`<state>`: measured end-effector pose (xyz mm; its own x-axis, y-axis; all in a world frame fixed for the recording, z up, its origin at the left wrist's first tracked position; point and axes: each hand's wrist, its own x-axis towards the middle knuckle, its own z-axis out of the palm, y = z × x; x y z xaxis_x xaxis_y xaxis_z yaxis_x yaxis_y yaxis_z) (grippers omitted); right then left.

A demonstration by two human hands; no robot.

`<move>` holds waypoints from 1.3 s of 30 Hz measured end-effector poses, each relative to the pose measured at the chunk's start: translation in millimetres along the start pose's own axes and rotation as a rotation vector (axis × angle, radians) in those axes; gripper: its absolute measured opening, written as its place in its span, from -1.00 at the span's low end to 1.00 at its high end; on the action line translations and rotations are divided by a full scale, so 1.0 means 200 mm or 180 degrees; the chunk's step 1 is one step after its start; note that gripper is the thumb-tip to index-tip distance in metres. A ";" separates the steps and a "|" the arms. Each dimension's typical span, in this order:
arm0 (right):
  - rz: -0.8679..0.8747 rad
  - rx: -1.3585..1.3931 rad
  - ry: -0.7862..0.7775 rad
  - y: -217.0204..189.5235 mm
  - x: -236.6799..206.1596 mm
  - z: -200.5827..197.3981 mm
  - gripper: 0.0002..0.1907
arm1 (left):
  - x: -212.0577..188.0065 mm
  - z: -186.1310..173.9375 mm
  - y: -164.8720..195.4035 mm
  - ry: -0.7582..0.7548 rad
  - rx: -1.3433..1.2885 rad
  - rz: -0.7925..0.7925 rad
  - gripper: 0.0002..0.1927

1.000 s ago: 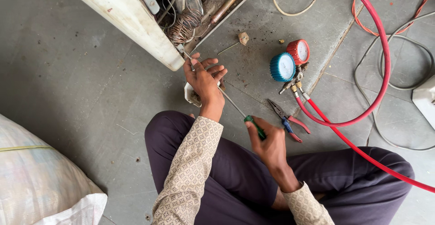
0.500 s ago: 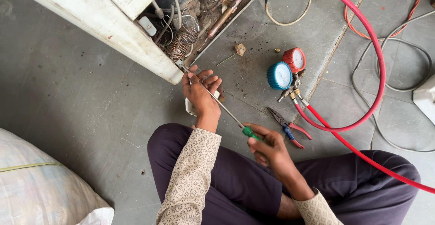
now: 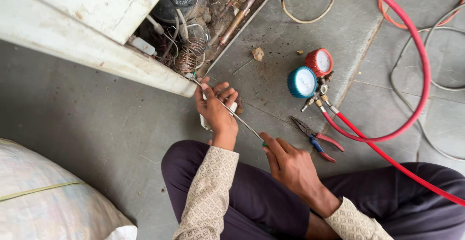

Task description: The person sits on the floor next to a refrigerator with its compressor compartment exposed and services the refrigeration system. They use pliers on the gauge manifold fittings, then use a long green-handled screwdriver to work on components inside the compartment, adjusting the red and blue manifold gauges and hoses connected to the unit.

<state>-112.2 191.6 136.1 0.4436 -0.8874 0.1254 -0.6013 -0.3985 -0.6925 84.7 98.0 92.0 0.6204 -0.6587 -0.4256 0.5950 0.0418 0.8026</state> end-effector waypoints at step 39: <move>0.0365 0.1125 0.0400 0.06 0.04 0.07 -0.58 | 0.04 0.04 -0.03 -0.0022 -0.0047 -0.0044 -0.46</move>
<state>-106.4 184.0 119.4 0.2887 -0.9518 0.1037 -0.3667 -0.2100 -0.9063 82.3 86.9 87.6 0.6086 -0.6646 -0.4335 0.6110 0.0438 0.7905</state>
